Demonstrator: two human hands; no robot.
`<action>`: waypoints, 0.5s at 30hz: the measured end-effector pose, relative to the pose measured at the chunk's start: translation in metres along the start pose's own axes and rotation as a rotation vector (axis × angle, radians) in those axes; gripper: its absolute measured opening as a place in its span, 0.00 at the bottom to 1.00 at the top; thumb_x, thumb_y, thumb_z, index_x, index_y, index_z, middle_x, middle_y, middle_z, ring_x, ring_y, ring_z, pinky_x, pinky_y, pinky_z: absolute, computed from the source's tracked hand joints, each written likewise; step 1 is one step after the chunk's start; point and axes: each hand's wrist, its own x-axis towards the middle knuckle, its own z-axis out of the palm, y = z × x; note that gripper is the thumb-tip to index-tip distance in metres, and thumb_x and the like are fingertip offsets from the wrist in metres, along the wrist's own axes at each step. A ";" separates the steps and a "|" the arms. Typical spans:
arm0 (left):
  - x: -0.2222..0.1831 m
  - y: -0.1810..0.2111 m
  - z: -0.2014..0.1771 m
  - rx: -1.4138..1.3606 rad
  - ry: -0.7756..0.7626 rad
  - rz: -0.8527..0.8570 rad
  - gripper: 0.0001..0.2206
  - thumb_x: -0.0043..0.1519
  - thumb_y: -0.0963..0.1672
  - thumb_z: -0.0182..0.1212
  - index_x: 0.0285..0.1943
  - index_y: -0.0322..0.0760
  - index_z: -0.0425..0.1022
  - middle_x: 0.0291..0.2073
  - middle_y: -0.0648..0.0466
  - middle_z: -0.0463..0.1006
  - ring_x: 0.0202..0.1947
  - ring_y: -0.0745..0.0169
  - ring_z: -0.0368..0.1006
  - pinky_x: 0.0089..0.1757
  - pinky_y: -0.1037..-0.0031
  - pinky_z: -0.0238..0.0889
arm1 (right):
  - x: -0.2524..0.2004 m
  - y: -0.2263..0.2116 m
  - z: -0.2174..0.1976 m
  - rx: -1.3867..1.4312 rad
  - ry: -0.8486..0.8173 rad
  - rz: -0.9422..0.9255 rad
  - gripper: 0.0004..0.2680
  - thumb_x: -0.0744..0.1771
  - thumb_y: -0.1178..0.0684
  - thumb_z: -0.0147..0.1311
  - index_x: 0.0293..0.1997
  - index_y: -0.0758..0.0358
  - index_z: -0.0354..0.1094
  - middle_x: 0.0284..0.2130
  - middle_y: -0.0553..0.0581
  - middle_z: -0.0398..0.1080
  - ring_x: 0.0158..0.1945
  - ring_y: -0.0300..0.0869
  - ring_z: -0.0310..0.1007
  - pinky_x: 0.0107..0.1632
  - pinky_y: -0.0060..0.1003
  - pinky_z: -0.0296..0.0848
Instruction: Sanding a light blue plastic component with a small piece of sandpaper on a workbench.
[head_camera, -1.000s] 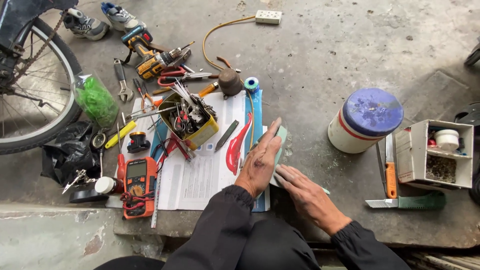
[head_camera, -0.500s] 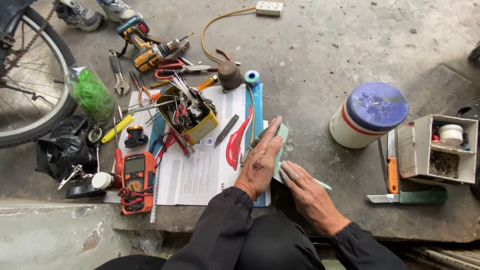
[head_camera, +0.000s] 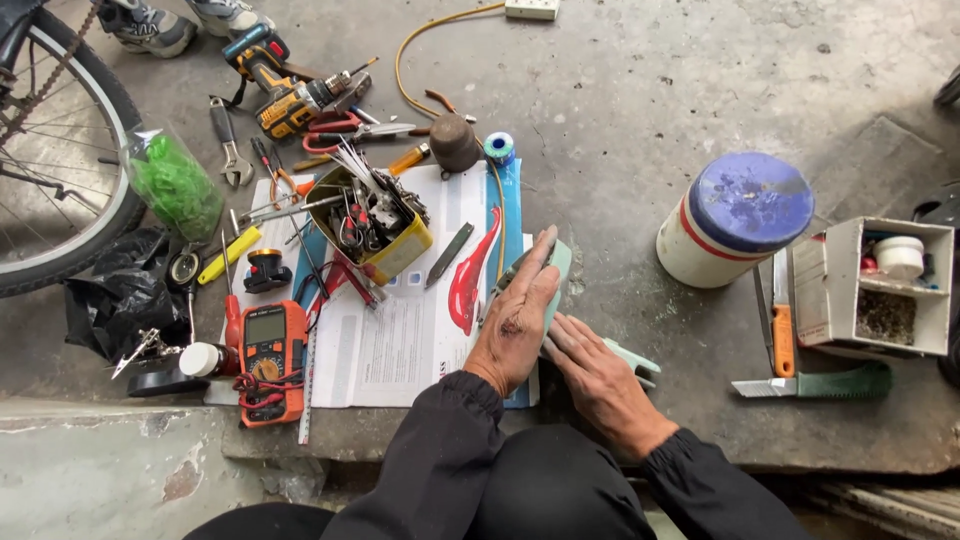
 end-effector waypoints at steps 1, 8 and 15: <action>0.002 -0.001 0.000 0.001 0.001 0.004 0.36 0.70 0.61 0.37 0.88 0.56 0.45 0.88 0.53 0.42 0.87 0.47 0.37 0.79 0.49 0.41 | -0.004 -0.001 -0.012 -0.003 0.002 -0.002 0.24 0.70 0.72 0.41 0.79 0.71 0.55 0.78 0.71 0.56 0.82 0.60 0.56 0.85 0.55 0.54; -0.003 -0.003 0.001 0.007 0.004 -0.017 0.36 0.69 0.61 0.37 0.88 0.55 0.46 0.89 0.52 0.43 0.87 0.48 0.38 0.77 0.51 0.42 | -0.012 -0.009 -0.014 0.021 0.015 0.032 0.20 0.72 0.66 0.37 0.77 0.69 0.59 0.77 0.66 0.60 0.81 0.57 0.59 0.83 0.55 0.58; 0.000 -0.006 0.000 0.031 0.032 -0.021 0.34 0.71 0.59 0.37 0.88 0.55 0.49 0.89 0.53 0.46 0.88 0.52 0.40 0.77 0.57 0.41 | -0.008 -0.018 -0.030 0.125 0.020 0.141 0.19 0.75 0.63 0.34 0.79 0.64 0.59 0.78 0.61 0.60 0.82 0.54 0.57 0.84 0.53 0.54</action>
